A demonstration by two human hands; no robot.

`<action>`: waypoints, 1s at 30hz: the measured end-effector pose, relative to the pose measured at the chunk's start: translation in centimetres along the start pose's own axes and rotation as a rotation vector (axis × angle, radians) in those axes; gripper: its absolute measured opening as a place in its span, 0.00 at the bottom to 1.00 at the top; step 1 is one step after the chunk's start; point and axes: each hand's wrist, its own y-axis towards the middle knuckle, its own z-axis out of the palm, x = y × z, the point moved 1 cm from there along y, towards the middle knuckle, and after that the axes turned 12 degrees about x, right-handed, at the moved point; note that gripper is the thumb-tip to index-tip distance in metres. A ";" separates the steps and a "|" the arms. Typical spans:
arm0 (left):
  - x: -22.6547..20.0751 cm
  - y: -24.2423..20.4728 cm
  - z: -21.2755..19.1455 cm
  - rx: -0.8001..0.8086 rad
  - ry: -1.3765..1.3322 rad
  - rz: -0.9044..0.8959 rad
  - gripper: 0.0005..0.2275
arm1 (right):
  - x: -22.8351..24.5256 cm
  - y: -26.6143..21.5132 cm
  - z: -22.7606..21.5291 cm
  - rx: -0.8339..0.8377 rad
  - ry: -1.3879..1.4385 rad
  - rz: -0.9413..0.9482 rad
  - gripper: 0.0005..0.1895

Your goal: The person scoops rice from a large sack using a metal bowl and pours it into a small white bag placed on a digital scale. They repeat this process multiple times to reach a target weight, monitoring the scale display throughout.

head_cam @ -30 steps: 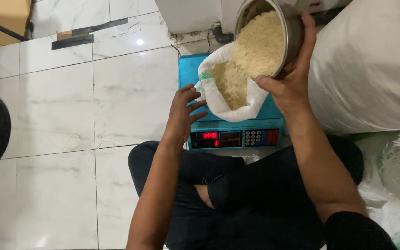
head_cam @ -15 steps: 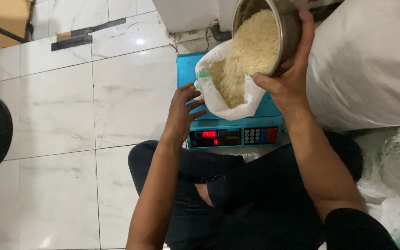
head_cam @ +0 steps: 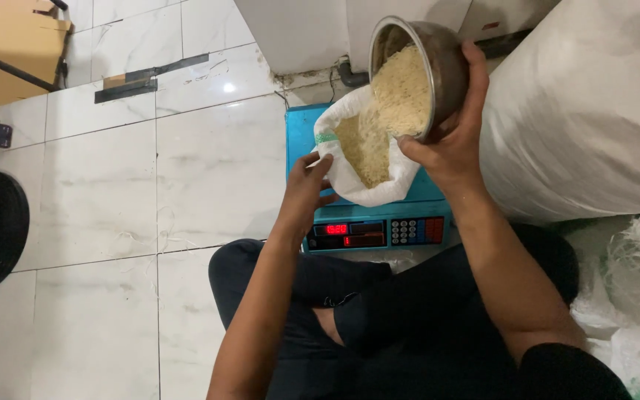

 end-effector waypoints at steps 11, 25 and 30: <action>2.1 2.2 -0.1 0.036 0.071 0.330 0.13 | -0.6 0.0 -0.5 -0.027 -0.068 -0.062 0.51; 0.3 0.2 -1.6 -0.030 0.114 0.054 0.19 | -1.0 -0.4 -0.4 -0.006 -0.132 -0.070 0.52; 0.0 -0.3 -1.9 0.007 0.077 0.067 0.18 | -0.7 -0.5 -0.4 -0.012 -0.171 -0.081 0.52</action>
